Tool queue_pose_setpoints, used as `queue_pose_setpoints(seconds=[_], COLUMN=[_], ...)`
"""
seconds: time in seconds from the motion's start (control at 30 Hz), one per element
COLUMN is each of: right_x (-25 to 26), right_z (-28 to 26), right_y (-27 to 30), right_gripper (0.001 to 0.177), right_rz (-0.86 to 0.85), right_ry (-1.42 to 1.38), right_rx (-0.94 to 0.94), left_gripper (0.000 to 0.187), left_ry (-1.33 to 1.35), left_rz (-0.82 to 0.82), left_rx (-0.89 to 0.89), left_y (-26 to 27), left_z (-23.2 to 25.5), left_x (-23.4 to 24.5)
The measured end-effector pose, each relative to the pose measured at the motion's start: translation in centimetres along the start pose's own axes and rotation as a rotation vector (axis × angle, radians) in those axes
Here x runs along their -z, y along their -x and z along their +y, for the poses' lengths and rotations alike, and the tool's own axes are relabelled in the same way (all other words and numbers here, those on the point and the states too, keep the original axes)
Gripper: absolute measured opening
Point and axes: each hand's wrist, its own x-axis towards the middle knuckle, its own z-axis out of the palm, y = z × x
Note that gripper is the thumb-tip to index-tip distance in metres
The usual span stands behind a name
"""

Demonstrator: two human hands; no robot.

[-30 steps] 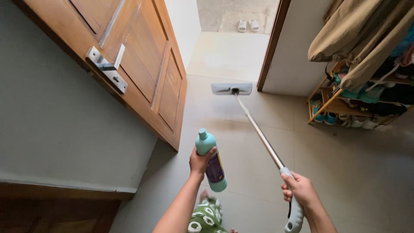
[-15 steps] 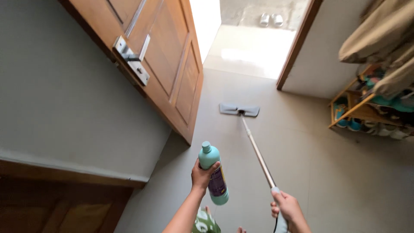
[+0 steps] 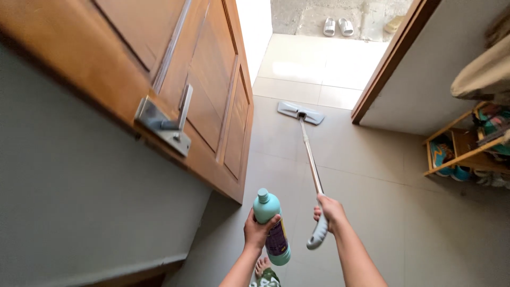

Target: The person is mopping the floor while holding a bottle of cleaning solution.

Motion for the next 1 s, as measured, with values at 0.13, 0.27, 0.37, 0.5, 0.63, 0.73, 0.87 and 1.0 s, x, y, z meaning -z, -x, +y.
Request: queue_pose_setpoints(seconds=[0.13,0.27,0.37,0.5,0.63,0.73,0.87,1.0], right_x=[-4.9,-7.7,-8.5,-8.4,-5.3,-2.6,3.5,10.1], right_z=[-0.9,0.3,0.4,0.5,6.0,7.3,11.4,15.5], right_y=[-3.2,-4.7,-6.2,-4.6,-2.0,5.2,10.2,17.1], right_gripper=[0.029,0.03,0.032,0.032,0.037,0.03,0.025,0.027], right_rz=[0.002,-0.021,-0.012,0.074,0.151,0.216,0.193,0.003], right_ry=[0.021,0.029,0.064,0.166,0.298,0.277,0.287,0.022], right_rx=[-0.054,-0.085,-0.034,0.035,0.137,0.222,0.285,0.295], left_gripper=[0.069,0.068,0.067,0.067,0.069,0.07,0.074,0.073], left_ry=[-0.007,-0.07,-0.056,-0.036,-0.009,-0.044,-0.031,0.184], left_rz=[-0.023,-0.034,-0.046,-0.05,-0.047,-0.046,0.061,-0.038], left_rx=[0.037,-0.085,-0.066,-0.022,-0.004,-0.071,-0.167,-0.185], left_y=[-5.0,-8.9,-9.7,-8.4,-4.7,-0.8,5.3,12.9], left_z=[0.9,1.0,2.4,3.5,3.2,2.4,0.9,0.3], left_x=[0.6,-0.4,-1.1,-1.1,-0.9,-1.2,-1.5,-1.5])
